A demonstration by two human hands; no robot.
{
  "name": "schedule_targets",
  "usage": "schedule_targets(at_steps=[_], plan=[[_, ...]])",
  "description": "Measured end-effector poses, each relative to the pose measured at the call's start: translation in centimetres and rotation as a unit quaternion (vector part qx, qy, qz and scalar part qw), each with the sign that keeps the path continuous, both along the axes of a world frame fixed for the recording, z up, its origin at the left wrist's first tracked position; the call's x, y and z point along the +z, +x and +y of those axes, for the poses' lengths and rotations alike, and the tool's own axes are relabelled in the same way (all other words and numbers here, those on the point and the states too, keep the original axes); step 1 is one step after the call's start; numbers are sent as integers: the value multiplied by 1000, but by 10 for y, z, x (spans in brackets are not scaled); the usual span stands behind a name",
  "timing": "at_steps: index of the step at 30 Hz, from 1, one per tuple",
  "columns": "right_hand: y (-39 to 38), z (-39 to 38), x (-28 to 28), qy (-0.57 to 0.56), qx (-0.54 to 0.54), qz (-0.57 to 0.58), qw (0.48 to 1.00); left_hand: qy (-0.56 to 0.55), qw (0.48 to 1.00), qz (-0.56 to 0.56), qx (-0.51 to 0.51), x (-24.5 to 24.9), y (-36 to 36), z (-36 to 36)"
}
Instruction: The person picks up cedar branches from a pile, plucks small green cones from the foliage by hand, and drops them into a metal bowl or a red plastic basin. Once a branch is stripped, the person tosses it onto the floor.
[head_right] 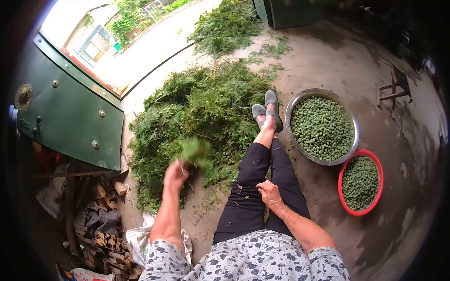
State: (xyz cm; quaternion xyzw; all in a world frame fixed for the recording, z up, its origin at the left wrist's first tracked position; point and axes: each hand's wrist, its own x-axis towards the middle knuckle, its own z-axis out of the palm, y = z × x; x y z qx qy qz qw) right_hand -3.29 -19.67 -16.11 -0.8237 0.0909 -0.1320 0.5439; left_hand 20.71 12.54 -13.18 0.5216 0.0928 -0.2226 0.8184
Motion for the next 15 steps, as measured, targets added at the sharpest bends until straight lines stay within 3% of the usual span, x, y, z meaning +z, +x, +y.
schedule_targets(at_steps=[1, 2, 3, 5, 7, 10, 12, 13, 15], plan=[[-3, -2, -1, 5, -8, 10, 1000, 55, 989, -119, 70, 124, 25, -85], [-3, -4, 0, 9, -16, 17, 1000, -45, 976, -211, -2, 186, 56, -115], [-1, -4, 0, 6, -18, 14, 1000, -55, 960, -276, 15, 247, 69, -148], [-1, -3, -3, -6, -15, 6, 1000, -77, 914, -397, -30, 321, 71, -185], [-1, 1, 1, 20, -21, 19, 999, -42, 881, -467, -67, 345, 56, -204], [-1, 1, -1, 16, -8, 1, 1000, 33, 903, -418, -88, 291, 34, -210], [-3, -2, -2, 37, -14, 9, 999, 153, 916, -343, -140, 208, 24, -189], [-4, -4, -3, 58, -17, 13, 998, 266, 913, -268, -155, 173, 7, -179], [-3, -7, -4, 72, -27, 1, 997, 355, 899, -150, -209, 61, -20, -135]])
